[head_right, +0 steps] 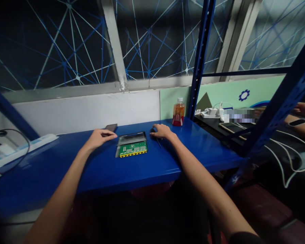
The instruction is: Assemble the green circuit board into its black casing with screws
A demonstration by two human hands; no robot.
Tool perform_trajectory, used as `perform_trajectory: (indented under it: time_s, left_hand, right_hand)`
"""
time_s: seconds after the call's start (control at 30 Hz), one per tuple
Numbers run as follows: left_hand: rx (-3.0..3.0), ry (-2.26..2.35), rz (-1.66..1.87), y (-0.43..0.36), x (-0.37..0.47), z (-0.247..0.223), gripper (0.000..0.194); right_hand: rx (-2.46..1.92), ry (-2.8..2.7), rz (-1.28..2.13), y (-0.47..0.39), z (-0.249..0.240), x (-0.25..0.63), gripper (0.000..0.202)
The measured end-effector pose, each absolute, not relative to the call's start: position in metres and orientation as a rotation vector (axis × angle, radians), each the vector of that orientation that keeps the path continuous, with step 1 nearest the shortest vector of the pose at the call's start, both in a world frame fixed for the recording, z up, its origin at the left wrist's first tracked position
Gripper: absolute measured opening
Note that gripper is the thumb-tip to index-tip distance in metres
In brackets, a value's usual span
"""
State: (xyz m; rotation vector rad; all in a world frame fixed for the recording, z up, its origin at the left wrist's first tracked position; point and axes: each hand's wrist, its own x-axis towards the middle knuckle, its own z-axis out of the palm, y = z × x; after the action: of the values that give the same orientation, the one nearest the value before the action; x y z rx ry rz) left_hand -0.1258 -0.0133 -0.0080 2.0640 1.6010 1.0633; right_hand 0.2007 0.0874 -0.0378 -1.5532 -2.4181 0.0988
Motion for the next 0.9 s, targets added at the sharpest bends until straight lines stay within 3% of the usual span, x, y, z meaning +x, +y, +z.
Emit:
perform_trajectory:
  time_s: [0.17, 0.37, 0.63, 0.9]
  left_hand:
    - [2.115, 1.555, 0.777, -0.013, -0.135, -0.007, 0.024]
    - [2.254, 1.709, 0.616, -0.013, -0.141, -0.008, 0.023]
    - [2.262, 1.666, 0.522, -0.017, -0.130, -0.007, 0.034]
    - [2.309, 1.672, 0.521, -0.016, -0.125, -0.009, 0.032]
  right_hand:
    - [-1.554, -2.387, 0.000, 0.081, -0.030, 0.203, 0.056]
    - [-1.369, -2.386, -0.015, 0.060, -0.016, 0.201, 0.023]
    - [-1.064, -2.463, -0.035, 0.021, -0.025, 0.198, 0.033]
    - [-1.194, -2.419, 0.004, 0.020, -0.020, 0.203, 0.027]
